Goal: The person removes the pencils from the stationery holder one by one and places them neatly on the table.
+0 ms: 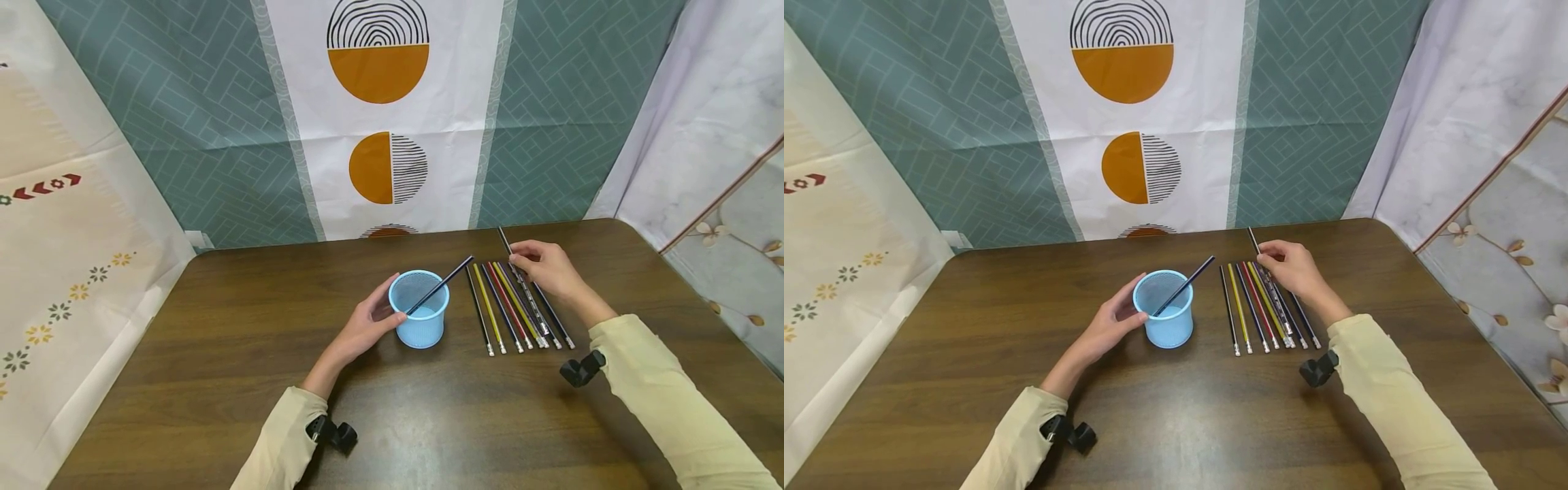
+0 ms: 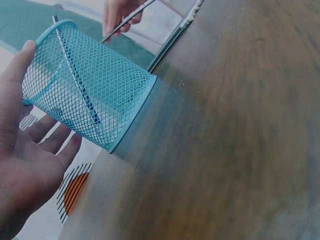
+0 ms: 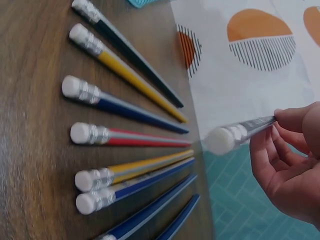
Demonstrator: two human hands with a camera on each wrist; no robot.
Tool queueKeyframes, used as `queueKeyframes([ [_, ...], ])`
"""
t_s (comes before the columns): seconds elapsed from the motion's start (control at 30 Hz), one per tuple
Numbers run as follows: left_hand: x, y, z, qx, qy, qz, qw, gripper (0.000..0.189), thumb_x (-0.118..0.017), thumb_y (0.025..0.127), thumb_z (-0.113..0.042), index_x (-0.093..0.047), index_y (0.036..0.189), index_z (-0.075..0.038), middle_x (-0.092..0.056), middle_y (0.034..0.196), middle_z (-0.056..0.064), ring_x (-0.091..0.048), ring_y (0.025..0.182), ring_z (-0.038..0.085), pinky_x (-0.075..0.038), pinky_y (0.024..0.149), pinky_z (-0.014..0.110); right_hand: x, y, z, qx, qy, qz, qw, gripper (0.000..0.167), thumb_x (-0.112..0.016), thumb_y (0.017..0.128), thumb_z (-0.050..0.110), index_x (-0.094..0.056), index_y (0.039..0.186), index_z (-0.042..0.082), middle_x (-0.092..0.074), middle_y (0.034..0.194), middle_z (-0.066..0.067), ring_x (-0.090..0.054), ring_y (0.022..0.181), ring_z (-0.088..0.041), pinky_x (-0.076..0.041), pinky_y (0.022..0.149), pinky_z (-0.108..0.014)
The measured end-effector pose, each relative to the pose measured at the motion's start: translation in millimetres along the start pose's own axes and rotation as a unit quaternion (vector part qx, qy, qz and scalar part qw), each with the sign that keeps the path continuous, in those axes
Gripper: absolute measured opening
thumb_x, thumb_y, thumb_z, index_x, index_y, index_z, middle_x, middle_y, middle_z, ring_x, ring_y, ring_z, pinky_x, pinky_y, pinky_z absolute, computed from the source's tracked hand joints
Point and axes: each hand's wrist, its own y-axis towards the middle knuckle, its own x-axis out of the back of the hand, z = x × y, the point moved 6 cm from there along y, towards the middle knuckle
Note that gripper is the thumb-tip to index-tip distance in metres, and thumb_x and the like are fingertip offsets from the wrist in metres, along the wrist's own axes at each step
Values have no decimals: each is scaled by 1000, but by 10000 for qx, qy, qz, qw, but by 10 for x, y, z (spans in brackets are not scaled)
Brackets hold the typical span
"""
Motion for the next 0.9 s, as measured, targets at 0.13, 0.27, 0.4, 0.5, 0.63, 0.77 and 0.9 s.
queueKeyframes([
  [0.13,-3,6,-6,-21,-21,10,10000,66,-60,92,4,-28,150,2,-40,144,27,-43,129,42,-37,105,49,17,15,-87,-110,-63,62,9999,34,-56,100,15,-57,125,-7,-61,113,-24,-56,92,-29,-54,68,-32],
  [0.27,-3,9,-13,-57,-28,16,10000,66,-59,92,5,-27,149,4,-40,144,27,-42,129,43,-36,105,51,31,25,-145,-158,-124,61,9998,34,-57,99,14,-59,124,-7,-61,114,-26,-58,92,-33,-53,64,-27],
  [0.4,-4,8,-9,-51,-19,5,10000,65,-59,92,5,-27,149,5,-40,144,27,-42,129,43,-36,105,51,40,28,-208,-208,-206,43,9996,34,-59,98,15,-60,123,-8,-62,113,-27,-59,79,-27,-52,61,-26],
  [0.5,-5,9,-12,-44,-26,-1,10000,65,-59,92,5,-27,149,5,-40,144,28,-42,129,43,-37,104,51,57,33,-274,-288,-265,32,9992,35,-60,98,16,-61,122,-9,-62,112,-27,-56,67,-17,-51,60,-25],
  [0.63,-5,8,-18,-56,-30,1,10000,65,-59,92,5,-27,149,5,-40,144,28,-42,129,43,-36,104,51,77,42,-381,-418,-285,69,9987,36,-59,98,17,-60,122,-10,-62,112,-28,-57,66,-13,-52,61,-24],
  [0.77,-6,6,-21,-60,-4,-1,10000,66,-59,92,4,-27,149,4,-39,145,27,-42,129,42,-36,105,51,100,41,-446,-456,-269,106,9985,36,-58,98,16,-59,122,-11,-61,113,-29,-57,69,-14,-53,63,-23],
  [0.9,-10,2,-8,-31,-14,9,10000,66,-59,92,4,-28,150,3,-39,145,26,-43,129,41,-37,105,50,118,39,-491,-488,-318,162,9982,36,-56,99,15,-58,122,-12,-60,114,-30,-55,71,-14,-53,63,-24],
])
